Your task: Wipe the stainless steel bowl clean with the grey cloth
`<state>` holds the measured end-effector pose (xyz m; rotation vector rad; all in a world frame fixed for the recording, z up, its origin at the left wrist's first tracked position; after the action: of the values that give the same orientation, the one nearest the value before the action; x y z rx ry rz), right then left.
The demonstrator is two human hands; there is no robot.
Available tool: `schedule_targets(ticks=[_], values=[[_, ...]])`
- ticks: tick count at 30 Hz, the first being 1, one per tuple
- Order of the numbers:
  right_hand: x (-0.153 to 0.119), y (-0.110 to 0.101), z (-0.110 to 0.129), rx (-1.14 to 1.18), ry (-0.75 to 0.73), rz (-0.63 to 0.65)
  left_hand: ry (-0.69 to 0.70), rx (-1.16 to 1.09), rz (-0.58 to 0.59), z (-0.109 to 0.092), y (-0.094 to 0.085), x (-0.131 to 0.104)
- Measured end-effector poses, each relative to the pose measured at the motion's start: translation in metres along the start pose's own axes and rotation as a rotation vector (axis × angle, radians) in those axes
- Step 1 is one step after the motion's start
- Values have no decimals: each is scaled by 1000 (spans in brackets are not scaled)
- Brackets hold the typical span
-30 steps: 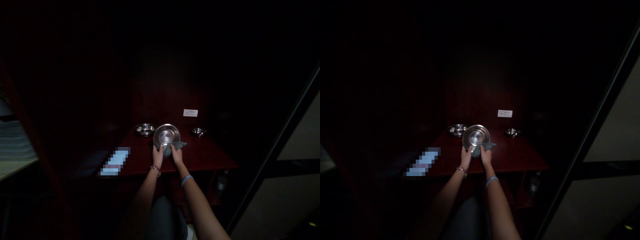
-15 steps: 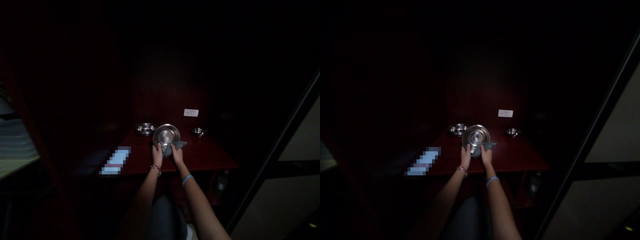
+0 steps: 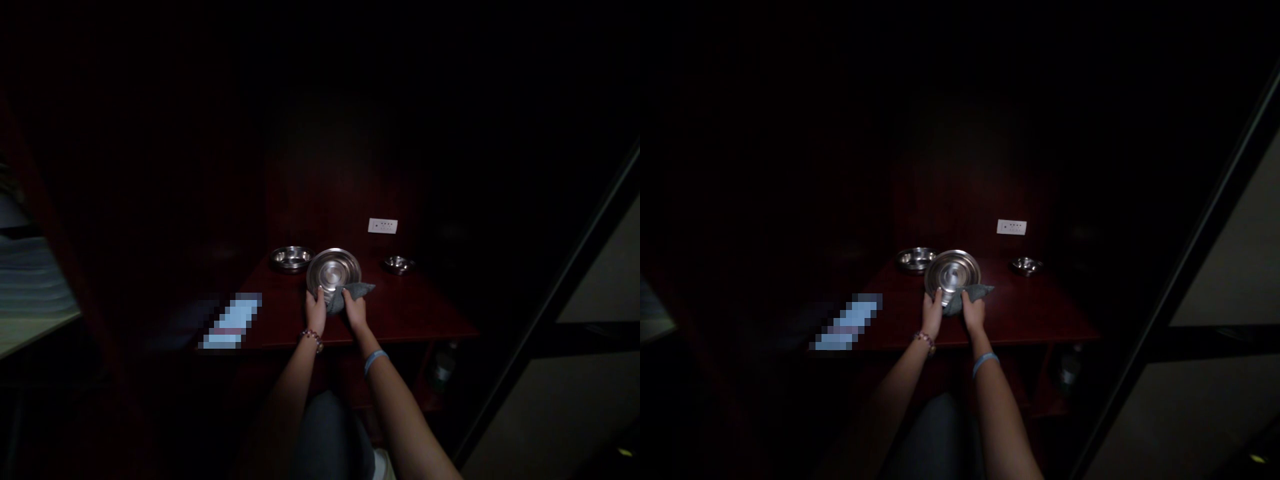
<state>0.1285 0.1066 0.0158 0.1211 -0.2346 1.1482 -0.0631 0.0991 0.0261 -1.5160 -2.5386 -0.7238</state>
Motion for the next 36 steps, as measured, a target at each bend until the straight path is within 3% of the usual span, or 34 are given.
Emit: schedule_targets(ticks=[6,36], values=[[0,1,-1,9,6,9,6,-15,54,-1,6,-3],[-1,1,0,18,7,2,51,80,-1,-9,-2,-5]])
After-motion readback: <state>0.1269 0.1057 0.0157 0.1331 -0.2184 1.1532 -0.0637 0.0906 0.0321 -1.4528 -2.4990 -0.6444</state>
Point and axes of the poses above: each hand's wrist, its own x-axis towards the middle knuckle, its own y-axis out of the palm, z = x × y, the point moved 10 cm from there along x, towards the middle knuckle, and after that the axes turned 3 degrees about -z, right-handed, at the moved point
